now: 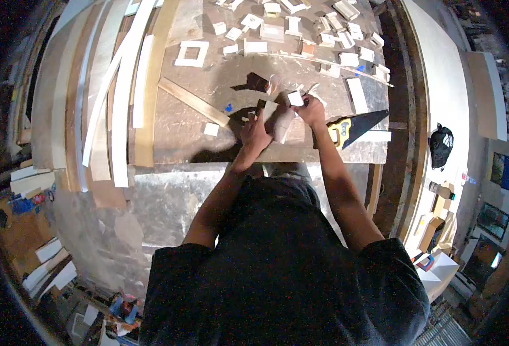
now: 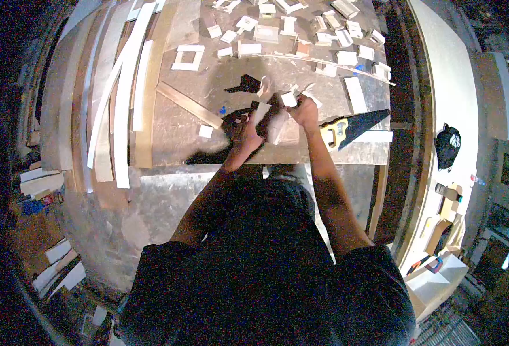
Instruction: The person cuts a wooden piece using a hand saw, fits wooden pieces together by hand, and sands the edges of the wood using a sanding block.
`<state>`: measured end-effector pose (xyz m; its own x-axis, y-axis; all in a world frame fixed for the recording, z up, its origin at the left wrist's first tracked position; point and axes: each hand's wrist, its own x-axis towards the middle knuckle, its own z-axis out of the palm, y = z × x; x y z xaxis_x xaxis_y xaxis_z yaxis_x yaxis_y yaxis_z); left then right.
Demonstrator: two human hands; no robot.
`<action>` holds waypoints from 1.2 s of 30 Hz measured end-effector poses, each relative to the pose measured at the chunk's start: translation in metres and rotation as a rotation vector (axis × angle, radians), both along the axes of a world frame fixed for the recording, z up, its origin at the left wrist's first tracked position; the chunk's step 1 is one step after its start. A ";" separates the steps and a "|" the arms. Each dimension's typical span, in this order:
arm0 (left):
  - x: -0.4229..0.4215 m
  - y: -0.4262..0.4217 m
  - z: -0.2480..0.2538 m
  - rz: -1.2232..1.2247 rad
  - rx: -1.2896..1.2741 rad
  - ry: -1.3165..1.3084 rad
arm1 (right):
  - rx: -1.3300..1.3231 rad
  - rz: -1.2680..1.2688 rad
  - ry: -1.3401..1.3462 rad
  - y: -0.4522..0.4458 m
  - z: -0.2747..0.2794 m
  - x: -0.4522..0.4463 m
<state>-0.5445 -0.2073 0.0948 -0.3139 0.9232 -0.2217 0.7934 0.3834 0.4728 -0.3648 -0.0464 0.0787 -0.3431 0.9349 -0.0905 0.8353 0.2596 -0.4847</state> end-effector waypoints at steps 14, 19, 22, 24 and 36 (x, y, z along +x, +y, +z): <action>-0.003 0.000 -0.060 0.022 0.121 -0.137 | -0.644 -0.147 0.648 -0.011 0.006 0.023; -0.001 -0.004 -0.035 0.016 0.107 -0.083 | -0.514 -0.065 0.675 -0.015 0.006 0.013; -0.003 -0.004 -0.031 0.012 0.070 -0.066 | -0.511 -0.050 0.653 -0.019 -0.001 0.013; -0.003 -0.004 -0.030 0.005 0.067 -0.065 | -0.484 -0.027 0.685 -0.018 -0.006 0.010; -0.004 -0.005 -0.027 0.027 0.050 -0.110 | -0.127 0.259 0.335 -0.028 0.037 -0.015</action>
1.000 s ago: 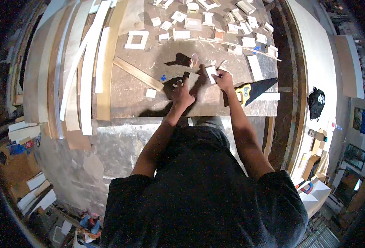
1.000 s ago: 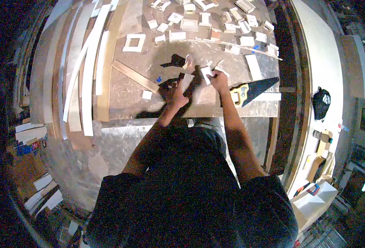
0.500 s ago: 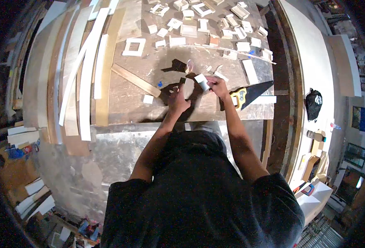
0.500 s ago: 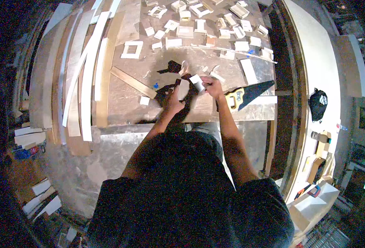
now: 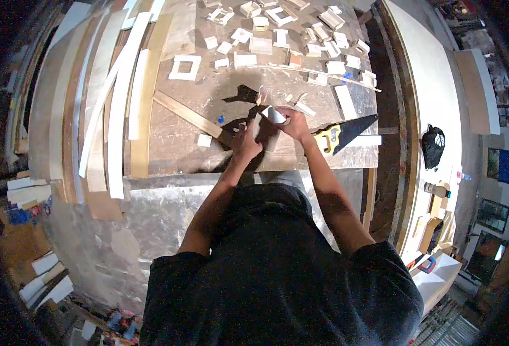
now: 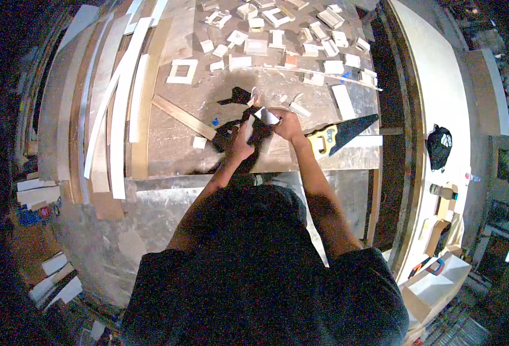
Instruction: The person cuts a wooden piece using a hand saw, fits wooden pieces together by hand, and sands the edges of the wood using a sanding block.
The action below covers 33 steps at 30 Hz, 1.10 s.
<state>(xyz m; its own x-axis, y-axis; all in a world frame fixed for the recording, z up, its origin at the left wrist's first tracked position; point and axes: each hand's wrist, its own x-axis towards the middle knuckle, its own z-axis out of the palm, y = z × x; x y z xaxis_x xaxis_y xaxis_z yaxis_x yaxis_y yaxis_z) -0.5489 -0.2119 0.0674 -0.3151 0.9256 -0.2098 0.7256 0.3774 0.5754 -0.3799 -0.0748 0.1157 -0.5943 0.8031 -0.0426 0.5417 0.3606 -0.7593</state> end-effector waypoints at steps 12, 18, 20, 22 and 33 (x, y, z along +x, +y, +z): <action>-0.003 -0.001 -0.011 -0.058 0.043 -0.025 | 0.199 0.033 -0.120 -0.012 0.014 0.003; 0.000 -0.005 -0.019 -0.042 0.092 0.003 | 0.232 -0.049 -0.081 -0.026 0.022 0.003; -0.003 -0.006 -0.030 -0.003 0.147 -0.103 | 0.102 -0.069 -0.074 -0.040 0.033 -0.002; -0.007 -0.010 -0.017 0.016 0.141 -0.149 | 0.130 -0.035 -0.128 -0.051 0.035 -0.005; -0.014 -0.010 -0.013 0.024 0.282 -0.238 | 0.214 0.005 -0.137 -0.071 0.013 -0.006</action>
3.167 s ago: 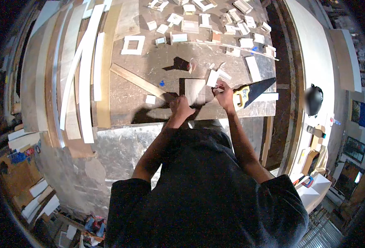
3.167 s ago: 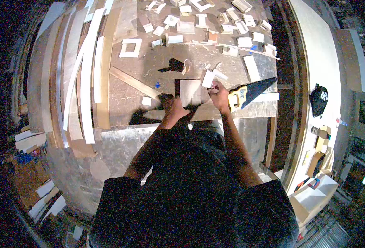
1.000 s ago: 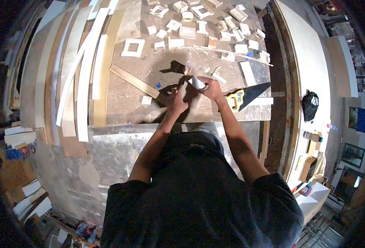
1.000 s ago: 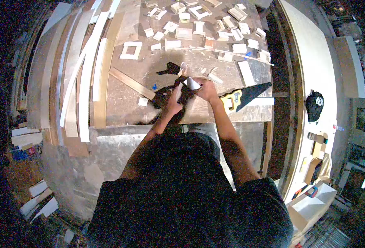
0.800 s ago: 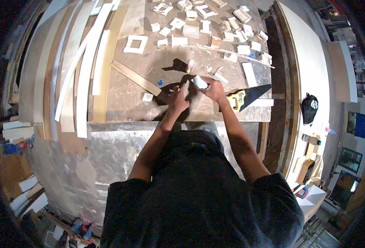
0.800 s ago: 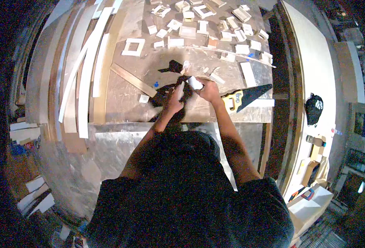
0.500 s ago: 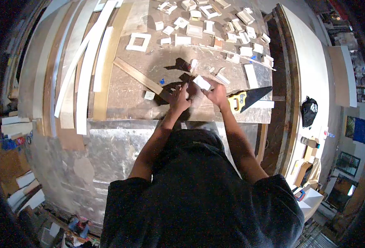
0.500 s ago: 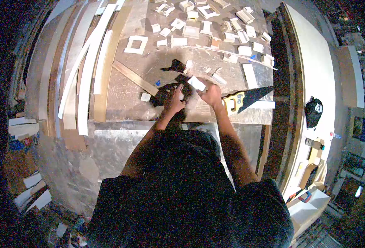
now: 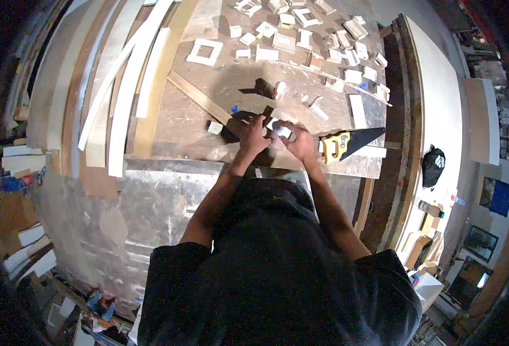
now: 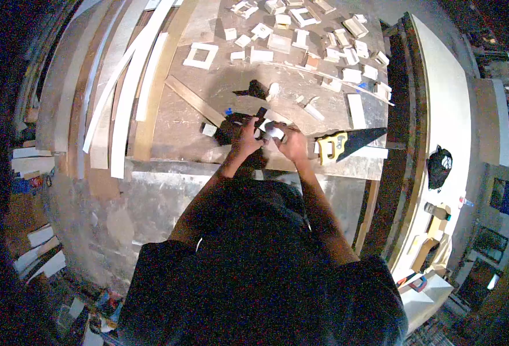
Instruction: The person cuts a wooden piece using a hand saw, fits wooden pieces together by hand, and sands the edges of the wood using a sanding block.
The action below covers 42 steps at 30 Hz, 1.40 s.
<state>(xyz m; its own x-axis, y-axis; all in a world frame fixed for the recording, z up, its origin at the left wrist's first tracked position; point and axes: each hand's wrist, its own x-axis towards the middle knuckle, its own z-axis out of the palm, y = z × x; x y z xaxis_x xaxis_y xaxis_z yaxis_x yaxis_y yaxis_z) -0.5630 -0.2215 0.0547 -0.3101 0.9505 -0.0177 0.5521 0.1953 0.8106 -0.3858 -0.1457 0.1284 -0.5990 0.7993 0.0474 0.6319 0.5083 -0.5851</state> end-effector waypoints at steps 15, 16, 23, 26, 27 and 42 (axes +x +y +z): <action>-0.002 -0.002 0.015 -0.014 0.000 0.003 | -0.010 0.045 -0.010 0.008 -0.007 0.002; -0.002 0.000 0.016 -0.015 0.002 0.003 | -0.018 0.045 -0.033 0.008 -0.007 0.002; -0.011 0.011 0.028 -0.118 -0.005 0.016 | -0.047 0.045 -0.076 0.008 -0.005 0.002; -0.010 0.013 0.018 -0.217 0.009 0.151 | 0.019 0.078 -0.079 0.008 -0.007 0.004; -0.010 0.014 0.018 -0.231 -0.047 0.164 | 0.017 0.081 -0.087 0.008 -0.008 0.004; 0.008 0.009 0.020 -0.071 -0.082 0.002 | 0.049 -0.218 0.016 -0.017 -0.003 0.020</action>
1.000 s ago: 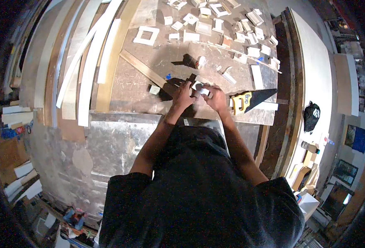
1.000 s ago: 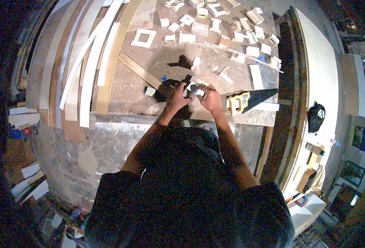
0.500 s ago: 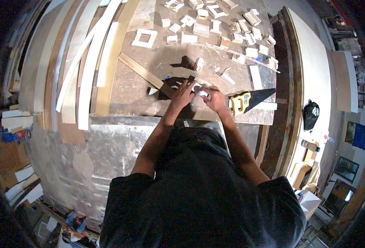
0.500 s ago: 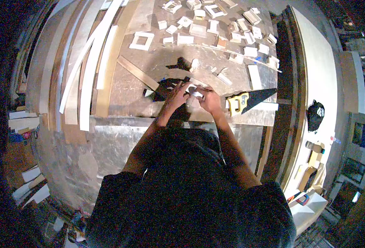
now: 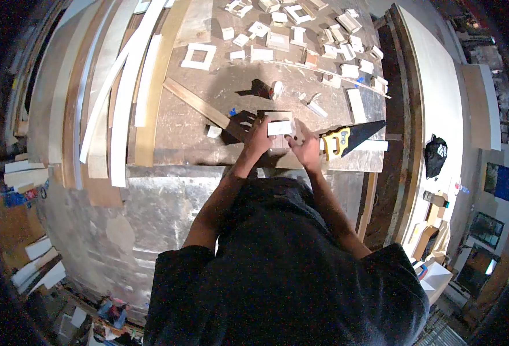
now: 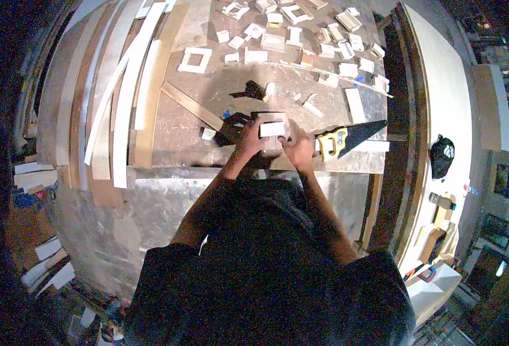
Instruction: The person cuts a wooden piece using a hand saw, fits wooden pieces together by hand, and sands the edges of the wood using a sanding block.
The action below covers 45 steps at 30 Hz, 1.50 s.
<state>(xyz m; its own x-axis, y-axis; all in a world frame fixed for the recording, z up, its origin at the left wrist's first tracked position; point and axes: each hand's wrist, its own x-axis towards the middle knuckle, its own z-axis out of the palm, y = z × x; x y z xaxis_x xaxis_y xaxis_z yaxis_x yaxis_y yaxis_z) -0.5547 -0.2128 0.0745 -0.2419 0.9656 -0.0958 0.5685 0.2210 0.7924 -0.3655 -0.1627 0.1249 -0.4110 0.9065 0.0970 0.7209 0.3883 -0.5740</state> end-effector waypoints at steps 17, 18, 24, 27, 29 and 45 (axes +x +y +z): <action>-0.016 0.009 0.005 -0.078 0.036 0.017 | -0.068 0.051 -0.039 0.000 -0.050 0.038; -0.016 0.009 0.006 -0.089 0.021 0.048 | -0.074 0.064 -0.034 0.000 -0.046 0.037; -0.014 0.011 0.008 -0.041 0.000 0.055 | -0.167 0.020 -0.066 0.001 -0.033 0.032; -0.013 0.010 0.017 -0.034 0.035 0.048 | -0.187 0.057 -0.019 0.004 -0.021 0.032; -0.017 0.009 0.028 -0.045 0.026 0.007 | -0.219 0.028 0.008 0.007 -0.018 0.029; -0.020 0.007 0.007 -0.029 0.148 -0.255 | -0.301 -0.163 0.252 0.033 -0.045 0.010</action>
